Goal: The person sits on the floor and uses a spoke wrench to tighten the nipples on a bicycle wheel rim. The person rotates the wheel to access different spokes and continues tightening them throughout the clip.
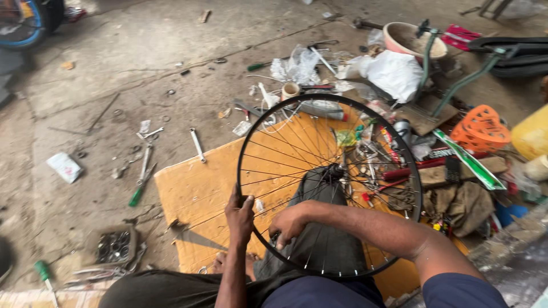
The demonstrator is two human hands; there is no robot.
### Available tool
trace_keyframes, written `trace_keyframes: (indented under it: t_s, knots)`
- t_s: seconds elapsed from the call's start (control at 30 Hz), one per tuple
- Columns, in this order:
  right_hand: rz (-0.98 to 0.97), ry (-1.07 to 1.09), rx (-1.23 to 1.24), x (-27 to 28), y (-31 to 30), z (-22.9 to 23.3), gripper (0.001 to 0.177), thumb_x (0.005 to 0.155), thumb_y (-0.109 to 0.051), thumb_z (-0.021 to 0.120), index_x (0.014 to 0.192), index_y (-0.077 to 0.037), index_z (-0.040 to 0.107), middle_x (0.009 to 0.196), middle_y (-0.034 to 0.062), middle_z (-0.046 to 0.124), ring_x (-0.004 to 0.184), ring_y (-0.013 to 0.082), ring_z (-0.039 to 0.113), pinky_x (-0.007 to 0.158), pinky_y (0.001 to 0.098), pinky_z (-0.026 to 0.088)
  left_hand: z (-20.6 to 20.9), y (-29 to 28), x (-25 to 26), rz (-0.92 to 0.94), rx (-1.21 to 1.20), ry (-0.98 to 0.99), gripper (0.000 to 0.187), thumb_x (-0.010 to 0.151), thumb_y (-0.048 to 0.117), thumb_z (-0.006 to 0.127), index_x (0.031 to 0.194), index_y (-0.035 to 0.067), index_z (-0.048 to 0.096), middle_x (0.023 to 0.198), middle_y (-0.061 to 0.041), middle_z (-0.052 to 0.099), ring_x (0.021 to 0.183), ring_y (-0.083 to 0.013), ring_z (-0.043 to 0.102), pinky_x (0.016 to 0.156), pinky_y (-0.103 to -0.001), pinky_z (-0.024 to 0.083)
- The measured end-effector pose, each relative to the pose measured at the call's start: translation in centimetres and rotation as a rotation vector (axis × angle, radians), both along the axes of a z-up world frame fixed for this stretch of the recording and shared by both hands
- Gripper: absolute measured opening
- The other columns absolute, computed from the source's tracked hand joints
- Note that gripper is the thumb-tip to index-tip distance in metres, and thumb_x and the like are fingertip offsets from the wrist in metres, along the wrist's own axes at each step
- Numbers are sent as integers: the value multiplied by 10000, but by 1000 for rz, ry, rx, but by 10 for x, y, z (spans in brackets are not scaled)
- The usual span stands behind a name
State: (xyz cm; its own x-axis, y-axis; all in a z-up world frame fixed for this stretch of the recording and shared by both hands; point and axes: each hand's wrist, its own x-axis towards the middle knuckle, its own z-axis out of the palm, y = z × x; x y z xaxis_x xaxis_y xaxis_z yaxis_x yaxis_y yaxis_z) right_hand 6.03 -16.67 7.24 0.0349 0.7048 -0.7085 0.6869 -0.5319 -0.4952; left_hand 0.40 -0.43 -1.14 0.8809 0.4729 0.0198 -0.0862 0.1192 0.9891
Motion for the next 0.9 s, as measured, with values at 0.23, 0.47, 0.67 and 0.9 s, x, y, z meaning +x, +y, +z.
trace_keyframes:
  t_s: [0.23,0.47,0.67,0.9]
  knots:
    - [-46,-488,251,-51,-3,-7,125,826,-78,674,915,-48,592,812,135,654,840,318,695,808,464,534,10,7,-7,-9,-51,66,602,933,56,662,1515,127,523,772,26,541,565,-53,444,453,-253,378]
    - [-108,-467,584,-47,-25,-26,89,778,-17,617,836,-56,562,764,139,613,792,351,678,687,487,524,-1,4,-3,-22,-138,43,606,918,45,672,1504,108,534,759,17,551,533,-55,433,432,-257,352]
    - [-153,-417,519,-41,-32,-27,217,677,-71,655,891,-70,618,779,170,632,799,419,669,656,530,528,6,2,-2,-24,-26,65,596,918,44,665,1496,92,530,736,-7,594,508,-60,434,412,-264,352]
    - [-65,-460,396,-46,-28,-10,227,749,-152,665,910,1,621,780,155,655,744,342,701,667,468,572,42,-6,-7,-28,-84,99,598,934,6,615,1515,89,502,713,10,523,502,-68,446,410,-272,356]
